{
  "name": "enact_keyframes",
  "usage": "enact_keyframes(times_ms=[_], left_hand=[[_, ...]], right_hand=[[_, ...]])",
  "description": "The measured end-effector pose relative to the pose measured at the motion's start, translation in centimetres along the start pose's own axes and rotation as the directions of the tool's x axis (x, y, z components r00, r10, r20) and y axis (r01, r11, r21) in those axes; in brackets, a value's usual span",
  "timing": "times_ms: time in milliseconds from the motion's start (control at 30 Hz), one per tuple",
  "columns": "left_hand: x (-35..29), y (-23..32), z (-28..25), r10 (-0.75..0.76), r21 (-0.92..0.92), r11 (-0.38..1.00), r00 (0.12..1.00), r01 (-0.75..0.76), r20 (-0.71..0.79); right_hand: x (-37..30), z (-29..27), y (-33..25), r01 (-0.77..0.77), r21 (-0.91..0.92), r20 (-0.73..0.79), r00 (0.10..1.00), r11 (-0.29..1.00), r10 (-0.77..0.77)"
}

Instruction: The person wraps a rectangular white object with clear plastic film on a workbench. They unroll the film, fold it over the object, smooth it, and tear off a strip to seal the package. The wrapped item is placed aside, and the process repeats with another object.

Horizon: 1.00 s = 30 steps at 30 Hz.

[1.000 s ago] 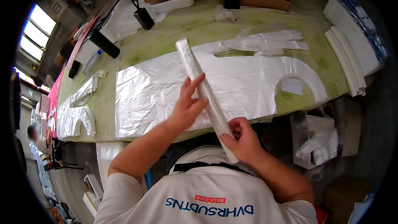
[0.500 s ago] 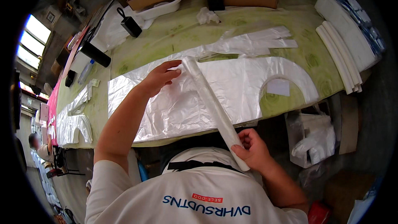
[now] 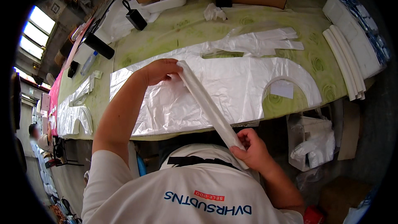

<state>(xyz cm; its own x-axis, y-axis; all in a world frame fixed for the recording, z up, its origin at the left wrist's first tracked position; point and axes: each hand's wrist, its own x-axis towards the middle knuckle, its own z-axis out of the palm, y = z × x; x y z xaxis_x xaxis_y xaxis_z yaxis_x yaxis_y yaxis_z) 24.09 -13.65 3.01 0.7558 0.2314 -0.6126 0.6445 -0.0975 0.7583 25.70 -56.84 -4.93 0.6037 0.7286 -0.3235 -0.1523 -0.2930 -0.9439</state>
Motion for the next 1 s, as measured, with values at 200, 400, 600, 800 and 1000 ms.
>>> enact_keyframes(times_ms=[200,400,600,800,1000], left_hand=[[0.8,-0.3,0.0,-0.004,-0.109,0.994,0.993,-0.009,-0.114],[1.8,-0.8,-0.3,0.076,-0.048,0.995,0.967,-0.091,-0.241],[3.0,-1.6,-1.5,0.061,-0.027,0.997,0.947,-0.073,-0.315],[2.9,-1.6,-0.2,0.12,0.089,0.992,0.914,-0.092,-0.387],[3.9,-1.9,-0.6,0.157,0.349,0.937,0.881,0.01,-0.446]], right_hand=[[1.0,0.6,-1.2,0.001,-0.066,-0.028,1.0,0.998,-0.003],[1.7,1.2,-3.0,0.009,-0.082,0.015,1.0,0.997,-0.008],[0.1,0.8,-2.8,-0.164,0.043,0.216,0.965,0.986,0.151],[-3.9,-1.6,-2.1,-0.195,-0.127,0.228,0.949,0.973,0.22],[-11.5,-7.4,0.7,-0.355,-0.279,0.2,0.887,0.892,0.416]])
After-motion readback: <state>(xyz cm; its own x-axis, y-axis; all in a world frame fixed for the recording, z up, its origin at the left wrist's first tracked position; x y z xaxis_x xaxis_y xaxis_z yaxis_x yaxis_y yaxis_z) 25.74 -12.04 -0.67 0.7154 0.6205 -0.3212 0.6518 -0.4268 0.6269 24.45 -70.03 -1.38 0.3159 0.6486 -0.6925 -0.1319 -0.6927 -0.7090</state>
